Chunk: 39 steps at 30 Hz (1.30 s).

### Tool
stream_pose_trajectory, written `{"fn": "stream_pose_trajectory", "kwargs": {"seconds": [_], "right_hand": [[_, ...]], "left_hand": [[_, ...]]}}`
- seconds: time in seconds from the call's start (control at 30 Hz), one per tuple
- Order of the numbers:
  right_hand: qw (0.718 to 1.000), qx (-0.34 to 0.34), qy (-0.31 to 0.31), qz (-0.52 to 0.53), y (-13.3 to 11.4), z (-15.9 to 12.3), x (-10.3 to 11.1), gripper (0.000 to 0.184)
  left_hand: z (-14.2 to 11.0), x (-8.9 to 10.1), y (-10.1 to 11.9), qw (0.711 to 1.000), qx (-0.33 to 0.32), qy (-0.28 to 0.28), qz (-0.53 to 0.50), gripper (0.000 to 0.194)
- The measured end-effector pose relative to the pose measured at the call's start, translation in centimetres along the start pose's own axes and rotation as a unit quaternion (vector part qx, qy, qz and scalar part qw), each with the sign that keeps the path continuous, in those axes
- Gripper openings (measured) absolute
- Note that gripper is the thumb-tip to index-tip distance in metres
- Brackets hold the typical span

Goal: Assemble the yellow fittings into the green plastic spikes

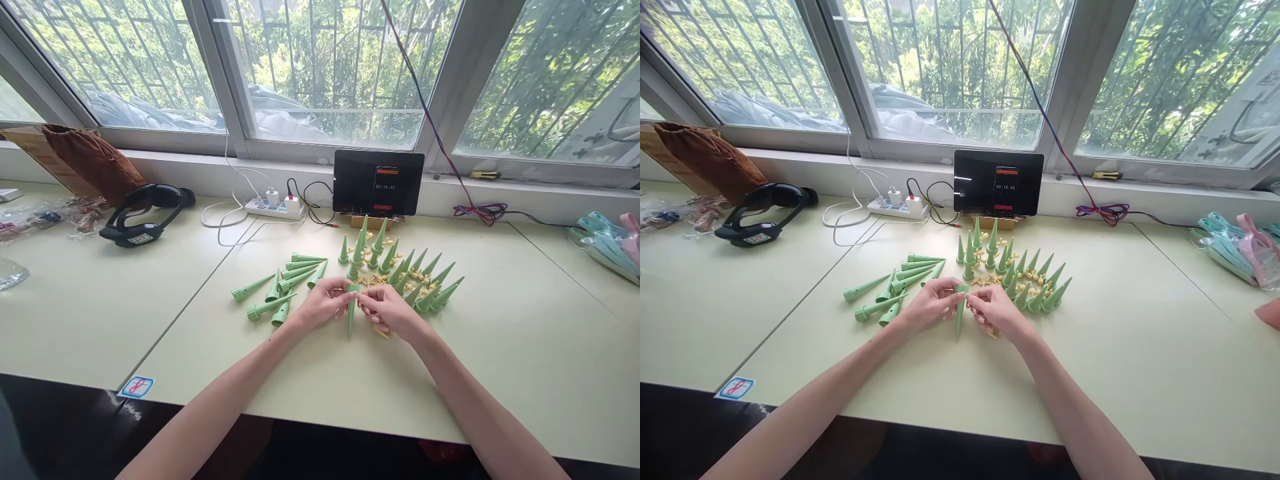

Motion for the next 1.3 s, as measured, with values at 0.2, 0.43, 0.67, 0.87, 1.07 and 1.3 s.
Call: {"fn": "stream_pose_trajectory", "kwargs": {"seconds": [0.2, 0.43, 0.67, 0.87, 1.07, 1.3], "right_hand": [[0.999, 0.025, -0.003, 0.025, 0.1, 0.2, 0.0, 0.041], [0.994, 0.095, 0.010, -0.047, 0.1, 0.3, -0.2, 0.038], [0.986, 0.130, 0.028, -0.100, -0.3, 0.3, -0.5, 0.035], [0.984, 0.130, 0.061, -0.101, -0.3, 0.3, -0.8, 0.035], [0.979, 0.155, 0.081, -0.103, -0.6, 0.3, -0.9, 0.039], [0.976, 0.182, 0.050, -0.104, -0.6, 0.4, -1.0, 0.044]], "left_hand": [[0.0, 0.0, 0.2, 1.000, 0.007, 0.002, -0.012, 0.040], [0.0, 0.3, 0.1, 0.998, 0.028, -0.011, -0.056, 0.039], [0.1, 0.3, -0.2, 0.992, 0.060, -0.021, -0.105, 0.040], [0.3, 0.3, -0.6, 0.985, 0.078, -0.019, -0.155, 0.039], [0.1, 0.2, -0.4, 0.982, 0.095, -0.015, -0.165, 0.045], [0.2, 0.2, -0.7, 0.986, 0.092, -0.023, -0.137, 0.044]]}}
Point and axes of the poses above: each hand's wrist, its own z-axis towards the middle knuckle, its own x-axis out of the back of the hand, y = z × x, the point moved 3 cm from there along z, towards the middle knuckle, and after that the axes turned 6 degrees about x, right-handed, at the moved point
